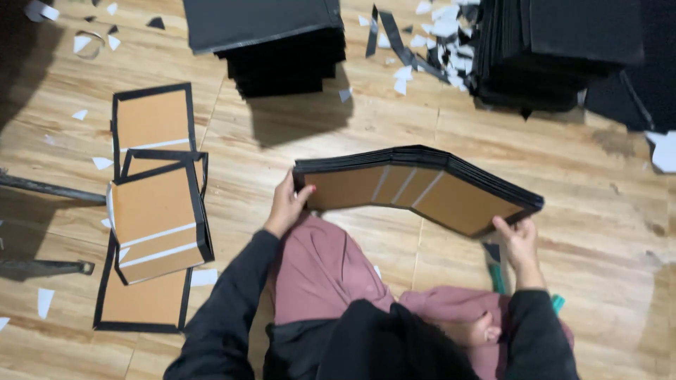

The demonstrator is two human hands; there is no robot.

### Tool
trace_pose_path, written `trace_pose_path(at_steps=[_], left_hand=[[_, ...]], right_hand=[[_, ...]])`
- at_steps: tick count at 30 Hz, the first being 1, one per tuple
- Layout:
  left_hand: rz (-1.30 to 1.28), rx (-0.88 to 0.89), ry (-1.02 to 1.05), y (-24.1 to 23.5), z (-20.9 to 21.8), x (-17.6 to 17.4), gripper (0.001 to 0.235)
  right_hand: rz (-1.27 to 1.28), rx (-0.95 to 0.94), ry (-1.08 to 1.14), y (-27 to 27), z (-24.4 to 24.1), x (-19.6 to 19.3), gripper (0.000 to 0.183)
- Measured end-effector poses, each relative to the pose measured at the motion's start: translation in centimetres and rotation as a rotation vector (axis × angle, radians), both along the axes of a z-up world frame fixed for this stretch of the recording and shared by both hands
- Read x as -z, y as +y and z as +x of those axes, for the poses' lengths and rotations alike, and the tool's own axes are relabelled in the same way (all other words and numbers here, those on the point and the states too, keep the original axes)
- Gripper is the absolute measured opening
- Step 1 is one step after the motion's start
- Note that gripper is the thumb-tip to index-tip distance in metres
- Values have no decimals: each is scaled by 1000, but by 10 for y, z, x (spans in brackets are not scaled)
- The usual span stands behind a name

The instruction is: The person sits on the floor and assembles book covers by applying black tape to the edges of cardboard sheets. They use a green plastic tool to smooth the tape and press the edges down, then stack the finished covers.

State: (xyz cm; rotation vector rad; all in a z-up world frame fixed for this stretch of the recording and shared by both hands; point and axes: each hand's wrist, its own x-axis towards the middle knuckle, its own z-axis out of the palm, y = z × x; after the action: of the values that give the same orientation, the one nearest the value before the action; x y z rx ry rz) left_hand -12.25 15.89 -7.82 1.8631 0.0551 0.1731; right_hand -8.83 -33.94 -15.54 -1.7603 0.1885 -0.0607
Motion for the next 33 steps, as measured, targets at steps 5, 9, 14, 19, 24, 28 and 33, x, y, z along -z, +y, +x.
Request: trace_pose_path(at_steps=[5, 9, 14, 19, 24, 28, 33], left_hand=[[146, -166, -182, 32, 22, -18, 40], [385, -188, -681, 89, 115, -142, 33], [238, -390, -834, 122, 151, -207, 15], [115, -769, -733, 161, 174, -181, 26], [-10, -1129, -562, 188, 172, -110, 38], [111, -1252, -438, 163, 169, -56, 48], [198, -1082, -503, 8, 130, -112, 53]], right_hand=[[-398, 285, 108, -30, 41, -47, 42], [-1362, 239, -515, -93, 164, -54, 22], [-2466, 1382, -124, -37, 337, -55, 78], [-139, 157, -1443, 340, 195, -329, 21], [-999, -373, -1523, 432, 192, -250, 24], [-1409, -252, -1439, 462, 199, -234, 28], [-893, -654, -1105, 396, 177, -247, 60]])
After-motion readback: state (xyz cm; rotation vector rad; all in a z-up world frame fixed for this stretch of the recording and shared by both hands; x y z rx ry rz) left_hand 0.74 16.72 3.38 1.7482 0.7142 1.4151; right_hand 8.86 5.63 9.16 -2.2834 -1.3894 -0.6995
